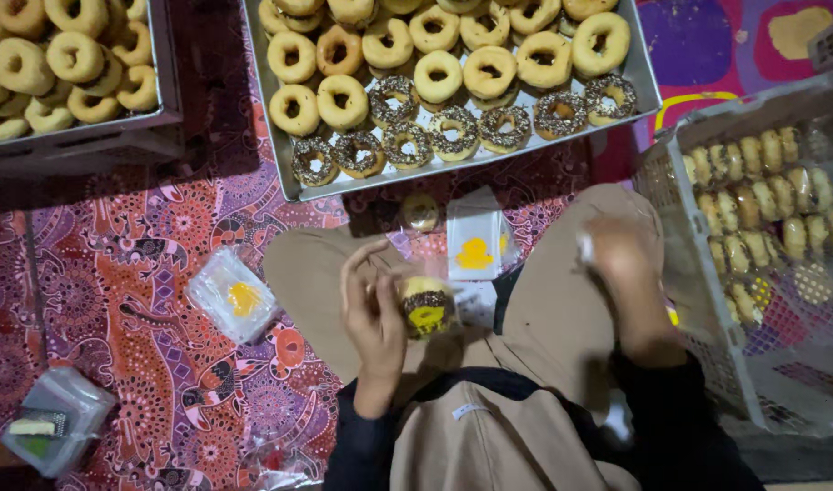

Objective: The person sits on the floor and repeatedly picks donuts from a metal tray, places them into small plastic bags, and sets the filled bags into a plastic crate. The donuts include plain and sprinkled varieties.

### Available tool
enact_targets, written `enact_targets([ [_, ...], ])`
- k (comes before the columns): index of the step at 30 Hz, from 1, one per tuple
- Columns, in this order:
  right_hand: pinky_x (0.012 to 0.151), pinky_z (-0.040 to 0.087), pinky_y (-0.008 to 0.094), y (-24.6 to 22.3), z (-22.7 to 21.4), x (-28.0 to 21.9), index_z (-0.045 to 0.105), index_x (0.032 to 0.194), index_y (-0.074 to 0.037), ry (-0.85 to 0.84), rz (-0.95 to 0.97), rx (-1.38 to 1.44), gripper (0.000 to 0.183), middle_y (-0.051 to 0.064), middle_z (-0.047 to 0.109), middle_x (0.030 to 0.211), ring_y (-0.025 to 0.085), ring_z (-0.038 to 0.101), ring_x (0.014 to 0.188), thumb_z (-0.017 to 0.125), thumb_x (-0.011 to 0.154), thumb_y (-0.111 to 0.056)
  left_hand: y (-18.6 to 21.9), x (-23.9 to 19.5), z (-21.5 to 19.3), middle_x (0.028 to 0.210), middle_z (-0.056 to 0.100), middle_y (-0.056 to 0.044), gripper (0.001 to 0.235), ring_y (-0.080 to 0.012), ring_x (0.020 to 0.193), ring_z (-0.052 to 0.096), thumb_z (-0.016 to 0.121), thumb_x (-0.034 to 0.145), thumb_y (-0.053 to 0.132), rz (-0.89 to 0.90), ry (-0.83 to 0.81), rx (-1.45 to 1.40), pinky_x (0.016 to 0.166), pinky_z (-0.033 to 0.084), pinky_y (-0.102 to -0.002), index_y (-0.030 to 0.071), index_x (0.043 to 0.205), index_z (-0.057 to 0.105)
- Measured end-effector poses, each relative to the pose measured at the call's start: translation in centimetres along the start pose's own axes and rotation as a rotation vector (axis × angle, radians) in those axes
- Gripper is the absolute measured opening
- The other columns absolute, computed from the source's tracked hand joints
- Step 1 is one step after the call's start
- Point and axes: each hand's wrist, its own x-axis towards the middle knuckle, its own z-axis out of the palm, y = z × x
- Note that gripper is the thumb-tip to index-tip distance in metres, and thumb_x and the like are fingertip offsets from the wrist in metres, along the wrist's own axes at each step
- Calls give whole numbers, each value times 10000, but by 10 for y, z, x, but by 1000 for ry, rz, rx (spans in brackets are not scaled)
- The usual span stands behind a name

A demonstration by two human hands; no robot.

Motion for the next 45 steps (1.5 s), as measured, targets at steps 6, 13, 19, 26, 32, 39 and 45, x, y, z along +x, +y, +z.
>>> enact_targets([
  [6,748,531,334,-69,144,105,718,1246,-51,584,-251,888,410,148,731,1015,223,676,856,844,888,-207,-104,31,7,923,706,-135,164,-185,849,642,665,1043,126,35,115,276,761,514,-371,-35,1064,694],
  [13,619,520,227,-102,277,135,750,958,-18,133,235,1476,294,27,759,819,77,709,736,665,986,-298,-169,-9,-47,752,673,-168,206,-238,689,606,793,908,195,-78,73,773,634,481,-391,12,850,718],
  [19,774,502,402,14,235,148,711,931,21,457,15,202,427,155,711,839,312,688,829,745,739,-359,-243,36,7,757,675,-173,209,-274,682,636,730,932,190,-248,69,401,643,511,-384,-4,904,660],
  [26,904,443,485,45,212,166,703,941,-74,222,-82,-91,115,112,708,980,291,637,1013,696,848,-141,-256,55,74,1237,516,-395,407,-455,922,594,723,867,177,138,45,936,754,497,-479,-98,1130,580],
  [32,965,428,505,-2,140,79,768,961,-105,409,-272,-132,229,62,721,1108,240,624,1130,660,772,-176,-180,27,112,1010,709,-262,390,-329,913,687,660,960,294,-435,-534,320,854,540,-440,-26,1182,660],
  [39,1109,448,491,-50,76,41,606,1394,-141,488,303,377,397,119,665,1356,356,545,1275,552,1034,-300,-128,-11,111,1530,376,-273,644,-338,1457,338,602,1051,231,66,-181,-133,1180,271,-482,14,1547,253],
  [45,737,568,450,-71,-14,135,872,1013,-245,-39,-398,349,458,79,804,955,313,744,825,773,728,-589,-240,25,39,1207,637,-161,322,-325,1137,580,668,1084,371,-833,319,-1216,931,507,-444,71,1184,604],
])
